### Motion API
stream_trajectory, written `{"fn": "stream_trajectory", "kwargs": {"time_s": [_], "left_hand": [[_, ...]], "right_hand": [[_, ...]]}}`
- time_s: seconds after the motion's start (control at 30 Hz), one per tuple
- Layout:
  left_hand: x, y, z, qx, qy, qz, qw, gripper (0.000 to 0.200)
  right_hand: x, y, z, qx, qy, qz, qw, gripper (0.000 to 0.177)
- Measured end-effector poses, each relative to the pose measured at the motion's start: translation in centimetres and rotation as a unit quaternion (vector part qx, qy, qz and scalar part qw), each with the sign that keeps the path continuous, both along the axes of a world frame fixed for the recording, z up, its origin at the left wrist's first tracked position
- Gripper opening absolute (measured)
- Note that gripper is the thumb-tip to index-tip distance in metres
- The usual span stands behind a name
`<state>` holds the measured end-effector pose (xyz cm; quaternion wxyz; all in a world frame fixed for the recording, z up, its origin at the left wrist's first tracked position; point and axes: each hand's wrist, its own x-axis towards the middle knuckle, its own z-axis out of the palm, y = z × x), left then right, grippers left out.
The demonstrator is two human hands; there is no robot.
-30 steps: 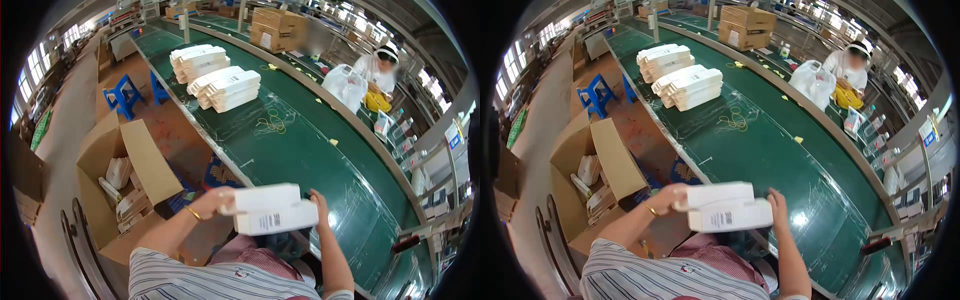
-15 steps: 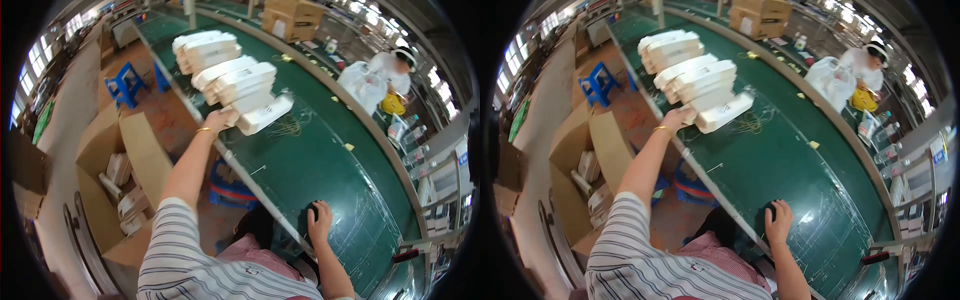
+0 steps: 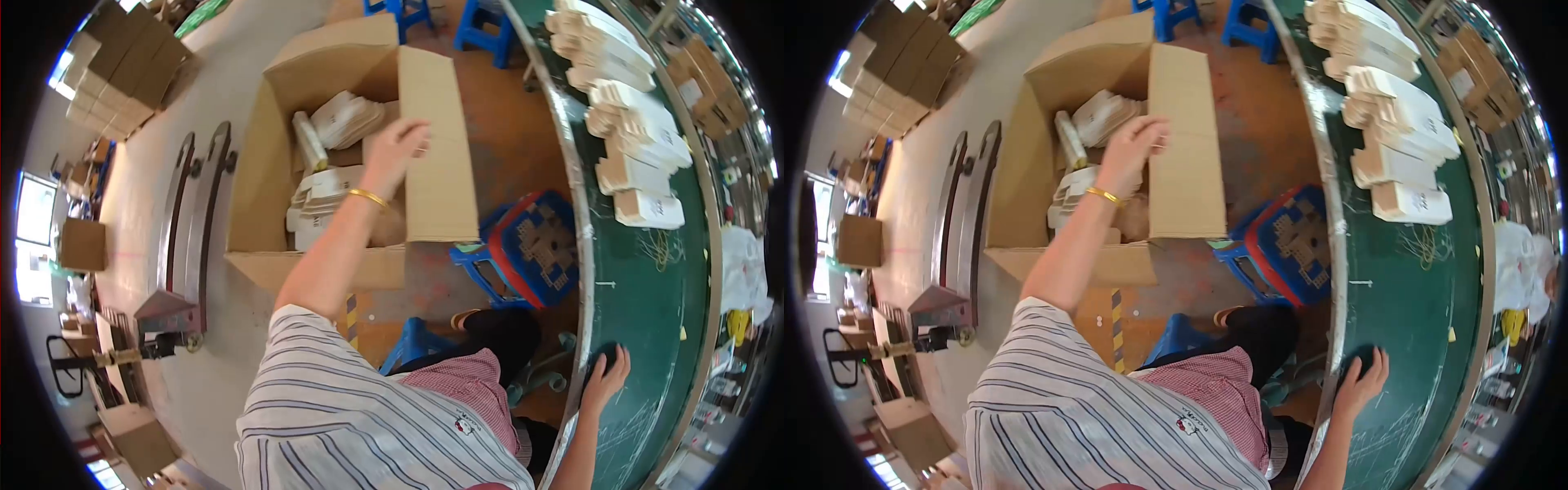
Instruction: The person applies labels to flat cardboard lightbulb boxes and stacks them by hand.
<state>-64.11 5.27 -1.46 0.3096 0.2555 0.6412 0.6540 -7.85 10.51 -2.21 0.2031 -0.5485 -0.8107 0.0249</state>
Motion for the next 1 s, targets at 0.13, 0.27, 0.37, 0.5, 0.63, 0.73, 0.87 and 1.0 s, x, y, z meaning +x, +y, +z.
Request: {"fn": "stream_trajectory", "kwargs": {"time_s": [0.13,0.27,0.37,0.5,0.63,0.73,0.87,1.0], "left_hand": [[-11.4,-7.7,-6.2,-0.241,0.157,0.05,0.956,0.036],[-16.8,-13.4,-17.0,-0.472,0.409,-0.032,0.78,0.059],[-15.9,-13.4,-21.6,-0.565,0.391,-0.116,0.718,0.079],[-13.2,-11.7,-22.0,-0.582,0.456,-0.143,0.658,0.092],[-12.1,-10.4,-23.5,-0.584,0.51,-0.146,0.614,0.088],[-11.2,-9.5,-23.9,-0.581,0.538,-0.157,0.59,0.086],[-11.6,-8.7,-21.4,-0.553,0.504,-0.177,0.639,0.076],[-16.9,-10.0,-20.3,-0.465,0.464,-0.111,0.746,0.055]], "right_hand": [[-11.7,3.3,0.7,-0.014,-0.089,0.122,0.988,0.074],[-15.2,4.0,0.9,-0.001,-0.181,0.103,0.978,0.093],[-15.6,4.2,1.0,0.0,-0.199,0.093,0.976,0.093],[-15.7,4.3,1.0,0.0,-0.213,0.093,0.973,0.093],[-15.7,4.7,0.8,0.0,-0.223,0.095,0.97,0.092],[-15.6,4.7,0.7,0.003,-0.231,0.098,0.968,0.091],[-15.9,4.6,0.8,-0.007,-0.224,0.094,0.97,0.089],[-15.5,4.8,0.5,0.0,-0.23,0.094,0.969,0.089]]}}
